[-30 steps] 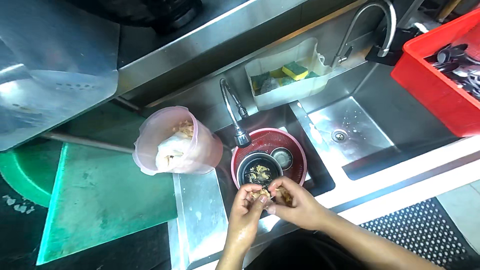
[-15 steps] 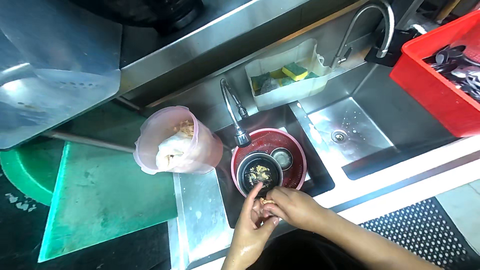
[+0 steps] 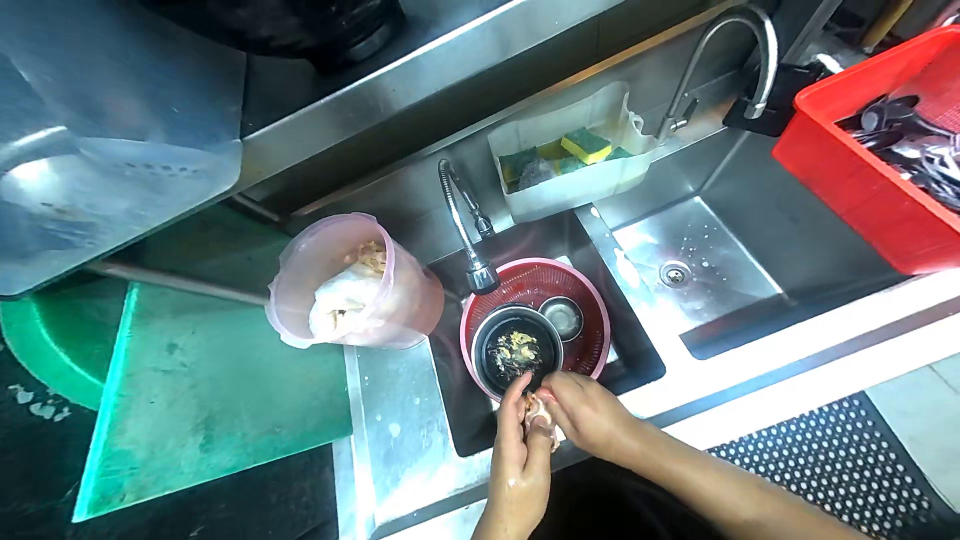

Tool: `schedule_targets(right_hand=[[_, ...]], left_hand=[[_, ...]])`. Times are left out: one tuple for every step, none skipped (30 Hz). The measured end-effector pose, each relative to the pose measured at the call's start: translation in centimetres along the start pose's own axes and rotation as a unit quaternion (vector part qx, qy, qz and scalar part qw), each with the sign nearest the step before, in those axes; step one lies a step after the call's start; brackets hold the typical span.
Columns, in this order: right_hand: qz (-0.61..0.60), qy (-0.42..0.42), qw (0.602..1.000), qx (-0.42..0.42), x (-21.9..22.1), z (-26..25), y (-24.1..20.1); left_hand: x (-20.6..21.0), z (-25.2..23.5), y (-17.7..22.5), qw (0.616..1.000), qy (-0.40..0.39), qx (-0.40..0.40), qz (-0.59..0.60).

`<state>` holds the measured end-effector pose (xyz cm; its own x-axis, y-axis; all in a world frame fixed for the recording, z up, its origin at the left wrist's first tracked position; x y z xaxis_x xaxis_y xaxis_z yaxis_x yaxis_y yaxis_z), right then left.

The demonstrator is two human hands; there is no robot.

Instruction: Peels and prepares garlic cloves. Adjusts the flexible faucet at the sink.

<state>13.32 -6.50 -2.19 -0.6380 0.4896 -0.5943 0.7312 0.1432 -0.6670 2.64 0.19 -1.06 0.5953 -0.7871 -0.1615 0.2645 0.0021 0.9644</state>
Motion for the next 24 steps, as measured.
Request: schedule_targets(right_hand=[[0.011, 0.014, 1.000, 0.010, 0.0, 0.0, 0.2], [0.023, 0.021, 0.999, 0.025, 0.1, 0.0, 0.5], [0.034, 0.020, 0.998, 0.049, 0.2, -0.1, 1.1], [0.034, 0.010, 0.996, 0.086, 0.0, -0.1, 1.9], [0.023, -0.006, 0.991, 0.132, -0.3, -0.1, 3.0], [0.002, -0.012, 0.986, 0.167, -0.8, 0.0, 4.1], [-0.036, -0.007, 0.981, 0.190, -1.3, 0.1, 5.0], [-0.092, 0.009, 0.975, 0.202, -1.6, 0.3, 5.7], [-0.171, 0.020, 0.961, 0.216, -1.6, 0.5, 5.9], [-0.264, 0.028, 0.937, 0.229, -1.4, 0.6, 5.8], [-0.344, 0.033, 0.908, 0.237, -1.3, 0.5, 5.4], [-0.406, 0.036, 0.880, 0.244, -1.3, 0.3, 4.9], [-0.451, 0.042, 0.856, 0.248, -1.2, 0.2, 4.4], [-0.474, 0.046, 0.842, 0.253, -1.0, 0.1, 3.9], [-0.476, 0.041, 0.841, 0.253, -0.9, 0.1, 3.5], [-0.461, 0.031, 0.851, 0.249, -0.7, 0.0, 3.1], [-0.434, 0.021, 0.869, 0.236, -0.7, 0.0, 2.9], [-0.400, 0.016, 0.891, 0.213, -0.6, 0.0, 2.6], [-0.365, 0.015, 0.913, 0.181, -0.7, -0.1, 2.3], [-0.330, 0.014, 0.932, 0.150, -0.6, -0.2, 2.1], [-0.297, 0.007, 0.947, 0.127, -0.6, -0.2, 1.8], [-0.264, -0.010, 0.957, 0.118, -0.5, -0.2, 1.6], [-0.234, -0.031, 0.964, 0.119, -0.3, -0.3, 1.5], [-0.205, -0.051, 0.970, 0.122, -0.3, -0.3, 1.4]], left_hand=[[0.0, -0.1, 0.0, 1.000, 0.007, 0.008, 0.001], [-0.1, -0.2, 0.1, 1.000, 0.016, 0.016, 0.001], [-0.2, -0.2, 0.2, 0.999, 0.028, 0.025, 0.002], [-0.4, -0.2, 0.4, 0.999, 0.041, 0.036, 0.006], [-0.6, -0.3, 0.7, 0.998, 0.049, 0.048, 0.012], [-0.8, -0.3, 1.0, 0.997, 0.051, 0.056, 0.016], [-1.0, -0.5, 1.2, 0.997, 0.050, 0.057, 0.017], [-1.3, -0.6, 1.3, 0.997, 0.046, 0.054, 0.018], [-1.5, -0.7, 1.2, 0.998, 0.042, 0.049, 0.018], [-1.7, -0.8, 1.1, 0.998, 0.037, 0.047, 0.013], [-1.8, -1.0, 1.1, 0.998, 0.033, 0.047, 0.005], [-1.9, -1.2, 1.1, 0.998, 0.029, 0.048, -0.002], [-2.0, -1.4, 1.2, 0.999, 0.026, 0.046, -0.010], [-2.0, -1.6, 1.3, 0.999, 0.023, 0.040, -0.020], [-2.1, -1.7, 1.3, 0.999, 0.020, 0.035, -0.025], [-2.1, -1.8, 1.3, 0.999, 0.020, 0.031, -0.028], [-2.1, -1.9, 1.3, 0.999, 0.022, 0.024, -0.032], [-2.2, -2.0, 1.3, 0.999, 0.027, 0.017, -0.037], [-2.3, -2.0, 1.3, 0.999, 0.035, 0.009, -0.041], [-2.3, -2.0, 1.3, 0.998, 0.044, 0.002, -0.045], [-2.3, -2.1, 1.4, 0.997, 0.053, -0.001, -0.051], [-2.3, -2.1, 1.4, 0.997, 0.058, -0.005, -0.057], [-2.3, -2.1, 1.5, 0.996, 0.059, -0.007, -0.065], [-2.3, -2.1, 1.6, 0.995, 0.059, -0.006, -0.074]])
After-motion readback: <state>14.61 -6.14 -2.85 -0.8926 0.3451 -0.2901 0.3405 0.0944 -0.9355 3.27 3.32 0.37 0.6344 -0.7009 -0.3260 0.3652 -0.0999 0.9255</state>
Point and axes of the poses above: each hand's wrist, its own z-axis away from the middle knuckle, its own x-axis out of the palm, y = z × x, the point moved 7 cm from there along -z, towards the middle knuckle, and after that the axes turned 12 degrees about -x, right-handed, at the moved point
